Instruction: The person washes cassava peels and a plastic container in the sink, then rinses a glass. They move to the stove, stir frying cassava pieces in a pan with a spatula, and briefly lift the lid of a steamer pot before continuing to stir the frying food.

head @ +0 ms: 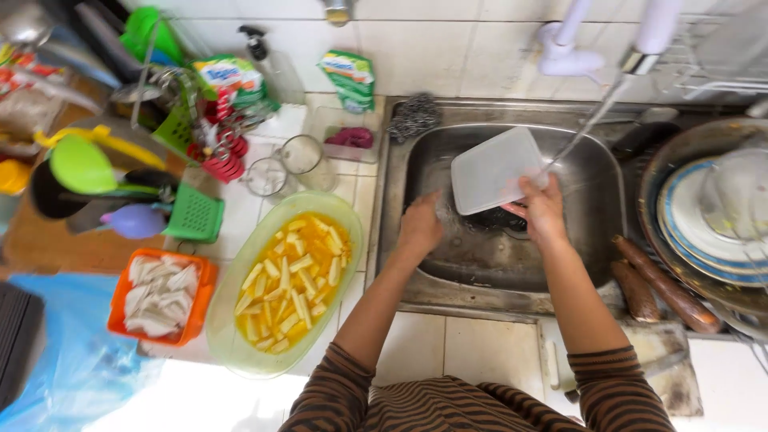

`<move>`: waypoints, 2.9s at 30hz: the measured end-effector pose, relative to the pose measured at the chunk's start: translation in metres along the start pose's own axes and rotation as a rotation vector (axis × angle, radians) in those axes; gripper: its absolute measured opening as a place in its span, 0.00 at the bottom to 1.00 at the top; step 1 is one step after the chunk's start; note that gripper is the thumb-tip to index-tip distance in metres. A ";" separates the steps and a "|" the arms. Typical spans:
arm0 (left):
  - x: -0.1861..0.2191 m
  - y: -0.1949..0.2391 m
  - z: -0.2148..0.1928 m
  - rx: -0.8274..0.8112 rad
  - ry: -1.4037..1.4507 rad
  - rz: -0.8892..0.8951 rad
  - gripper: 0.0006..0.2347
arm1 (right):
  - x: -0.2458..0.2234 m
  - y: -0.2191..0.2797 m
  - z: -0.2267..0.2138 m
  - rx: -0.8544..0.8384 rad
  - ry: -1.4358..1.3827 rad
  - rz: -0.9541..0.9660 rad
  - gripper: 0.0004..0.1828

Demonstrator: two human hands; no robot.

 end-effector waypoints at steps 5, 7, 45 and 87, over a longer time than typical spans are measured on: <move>0.114 -0.024 0.010 -0.010 0.164 0.335 0.20 | -0.021 0.027 -0.011 -0.016 0.213 -0.035 0.20; 0.147 -0.035 0.017 -0.058 0.126 0.340 0.20 | -0.018 0.031 -0.012 -0.042 0.276 0.008 0.17; -0.092 0.028 -0.235 0.787 -0.853 -0.664 0.07 | -0.063 0.100 -0.022 0.107 1.000 0.035 0.23; 0.113 -0.076 0.110 -0.004 -0.654 0.373 0.25 | -0.171 0.216 -0.030 0.318 1.849 -0.347 0.12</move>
Point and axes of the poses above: each hand's wrist, its own y-axis away from the middle knuckle, its own z-axis out of the palm, x = y × z, the point moved 10 cm from there along -y, towards the middle knuckle, and after that the axes turned 10 degrees about -x, right-handed, at the moved point
